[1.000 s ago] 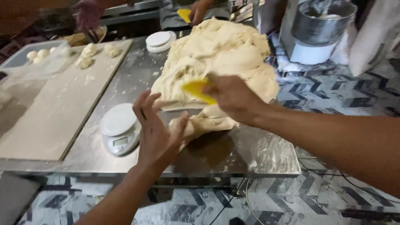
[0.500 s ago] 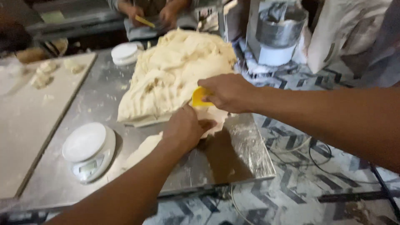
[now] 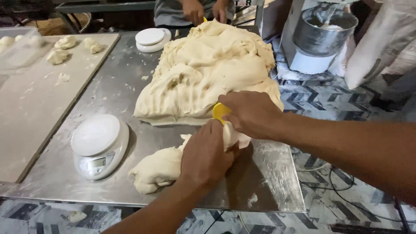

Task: Portioning large dough mass into smaller pieces using a dough scraper and weighing them on a digital scale.

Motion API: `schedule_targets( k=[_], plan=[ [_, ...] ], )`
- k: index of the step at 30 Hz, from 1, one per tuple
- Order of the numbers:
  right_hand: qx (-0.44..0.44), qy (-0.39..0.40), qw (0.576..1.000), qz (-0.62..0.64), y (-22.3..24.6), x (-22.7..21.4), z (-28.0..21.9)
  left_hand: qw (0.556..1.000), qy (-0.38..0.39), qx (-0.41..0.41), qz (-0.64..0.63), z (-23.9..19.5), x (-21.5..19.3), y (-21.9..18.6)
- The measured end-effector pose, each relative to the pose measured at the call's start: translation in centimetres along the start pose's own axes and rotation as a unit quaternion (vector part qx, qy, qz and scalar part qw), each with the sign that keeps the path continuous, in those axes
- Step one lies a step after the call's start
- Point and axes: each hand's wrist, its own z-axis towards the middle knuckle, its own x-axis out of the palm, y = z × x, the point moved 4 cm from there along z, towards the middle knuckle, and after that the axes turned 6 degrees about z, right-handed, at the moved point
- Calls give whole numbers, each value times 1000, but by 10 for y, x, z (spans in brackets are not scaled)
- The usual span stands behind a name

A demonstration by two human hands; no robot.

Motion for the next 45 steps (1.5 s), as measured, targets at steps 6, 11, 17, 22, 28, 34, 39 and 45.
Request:
schedule_targets(
  k=[6,11,17,22,28,34,39,45],
  plan=[
    [68,69,995,-1,-13,9,10,998,17,40,-39,-9,-10,-12],
    [96,98,990,-12,-10,5,11,984,-29,142,-103,-15,-29,-26],
    [73,96,992,-22,-16,23,8,984,1,162,-77,-44,-34,-28],
    [66,81,994,-22,-15,42,-16,981,19,180,-64,-59,-40,-32],
    [187,83,977,62,32,18,-84,983,-124,10,-135,-54,-51,-22],
    [303,34,951,55,11,-1,-125,988,-40,-83,-123,-35,-22,-26],
    [358,-175,912,101,-43,-30,-168,996,-19,-88,16,-32,-1,-21],
    [490,-164,671,531,-96,32,-251,965,59,-251,-51,-24,-22,-34]
  ],
)
